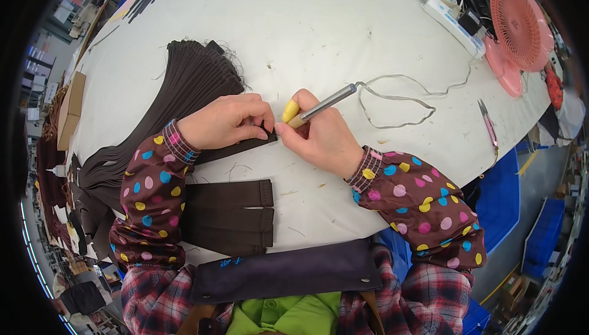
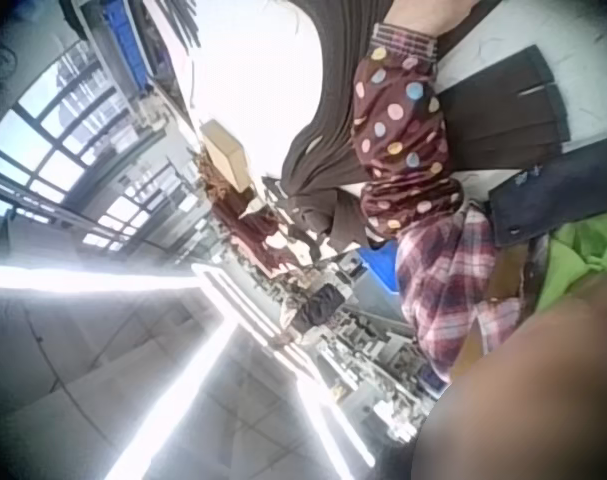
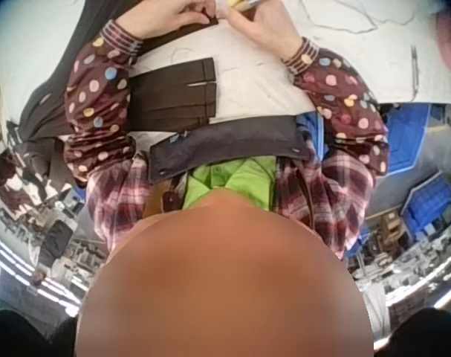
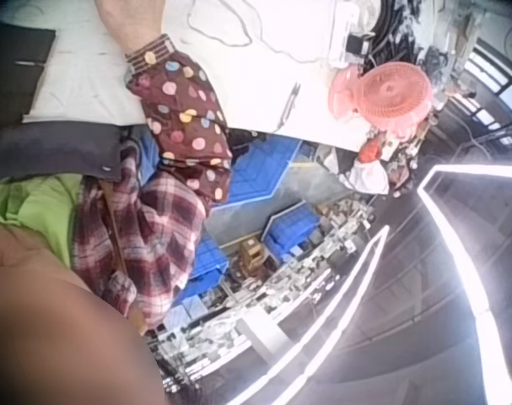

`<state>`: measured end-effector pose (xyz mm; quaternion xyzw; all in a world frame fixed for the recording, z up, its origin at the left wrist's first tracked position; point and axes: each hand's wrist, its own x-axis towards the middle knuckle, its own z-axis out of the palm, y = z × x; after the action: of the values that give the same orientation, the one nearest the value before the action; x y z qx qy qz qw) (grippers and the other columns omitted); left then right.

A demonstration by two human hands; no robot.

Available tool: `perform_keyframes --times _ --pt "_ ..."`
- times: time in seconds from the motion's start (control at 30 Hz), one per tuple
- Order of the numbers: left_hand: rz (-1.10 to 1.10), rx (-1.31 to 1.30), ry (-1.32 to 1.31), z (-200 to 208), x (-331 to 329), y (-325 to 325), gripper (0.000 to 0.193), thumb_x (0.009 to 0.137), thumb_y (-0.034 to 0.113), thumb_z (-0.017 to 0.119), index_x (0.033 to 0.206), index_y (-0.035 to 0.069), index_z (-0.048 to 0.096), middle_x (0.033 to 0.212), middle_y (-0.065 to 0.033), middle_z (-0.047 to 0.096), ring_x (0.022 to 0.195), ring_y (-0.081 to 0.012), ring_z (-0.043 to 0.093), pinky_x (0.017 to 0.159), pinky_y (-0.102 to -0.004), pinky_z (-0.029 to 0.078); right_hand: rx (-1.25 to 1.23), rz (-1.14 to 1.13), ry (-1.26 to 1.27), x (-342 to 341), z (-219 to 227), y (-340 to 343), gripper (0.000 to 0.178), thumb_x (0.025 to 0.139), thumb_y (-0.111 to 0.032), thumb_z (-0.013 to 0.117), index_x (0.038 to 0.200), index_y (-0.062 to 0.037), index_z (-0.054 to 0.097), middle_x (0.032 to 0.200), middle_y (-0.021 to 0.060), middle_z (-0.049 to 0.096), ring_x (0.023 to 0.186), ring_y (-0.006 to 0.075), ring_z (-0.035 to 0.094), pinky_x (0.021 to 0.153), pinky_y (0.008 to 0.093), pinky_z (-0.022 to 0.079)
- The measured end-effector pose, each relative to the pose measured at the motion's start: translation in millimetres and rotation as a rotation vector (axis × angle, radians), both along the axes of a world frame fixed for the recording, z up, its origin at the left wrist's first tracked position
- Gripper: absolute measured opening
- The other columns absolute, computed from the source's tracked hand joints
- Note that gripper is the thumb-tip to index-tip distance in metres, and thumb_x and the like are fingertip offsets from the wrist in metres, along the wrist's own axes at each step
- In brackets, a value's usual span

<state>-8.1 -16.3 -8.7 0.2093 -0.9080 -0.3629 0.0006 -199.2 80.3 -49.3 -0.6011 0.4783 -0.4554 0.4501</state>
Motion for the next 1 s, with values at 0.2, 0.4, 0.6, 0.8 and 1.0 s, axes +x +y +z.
perform_keyframes --times 0.2,0.4,0.6,0.8,1.0 --pt "0.014 -0.007 -0.024 1.1 0.9 4.0 0.011 0.081 0.010 0.066 0.088 0.008 0.057 0.082 -0.0041 0.053 0.075 -0.0191 0.055 0.066 -0.0304 0.046 0.000 0.016 0.039 -0.3 2.7 0.5 0.023 0.084 -0.009 0.063 0.087 -0.0036 0.041 0.064 0.0029 0.052 0.054 0.0072 0.048 0.048 0.0239 0.038" --pt "0.029 0.002 -0.031 1.3 0.4 5.1 0.008 0.086 0.017 0.061 0.088 0.011 0.056 0.083 -0.0052 0.055 0.077 -0.0224 0.057 0.069 -0.0332 0.046 -0.035 0.024 0.069 -1.4 5.1 0.5 0.023 0.084 -0.011 0.063 0.086 -0.0034 0.041 0.064 0.0028 0.051 0.053 0.0079 0.046 0.048 0.0247 0.037" --pt "0.091 -0.039 -0.028 1.0 -0.6 9.2 0.008 0.088 0.019 0.057 0.090 0.011 0.055 0.086 -0.0058 0.056 0.079 -0.0236 0.058 0.070 -0.0339 0.046 0.062 0.076 0.013 -0.8 6.6 1.3 0.019 0.086 -0.004 0.060 0.087 -0.0044 0.041 0.073 -0.0013 0.049 0.063 0.0018 0.045 0.052 0.0185 0.035" --pt "0.122 -0.057 -0.020 -0.9 -0.6 11.8 0.010 0.089 0.020 0.057 0.090 0.011 0.054 0.088 -0.0056 0.056 0.079 -0.0241 0.058 0.069 -0.0346 0.047 0.065 0.041 0.010 0.7 6.8 1.9 0.018 0.086 -0.004 0.060 0.087 -0.0047 0.042 0.073 -0.0017 0.049 0.063 0.0015 0.044 0.052 0.0181 0.035" --pt "0.117 -0.062 -0.012 -2.2 -0.3 11.9 0.010 0.089 0.021 0.056 0.090 0.012 0.054 0.089 -0.0051 0.056 0.079 -0.0236 0.058 0.069 -0.0342 0.047 -0.005 0.020 0.062 1.1 4.4 0.8 0.024 0.084 -0.011 0.063 0.086 -0.0033 0.041 0.064 0.0041 0.051 0.054 0.0085 0.047 0.048 0.0247 0.039"
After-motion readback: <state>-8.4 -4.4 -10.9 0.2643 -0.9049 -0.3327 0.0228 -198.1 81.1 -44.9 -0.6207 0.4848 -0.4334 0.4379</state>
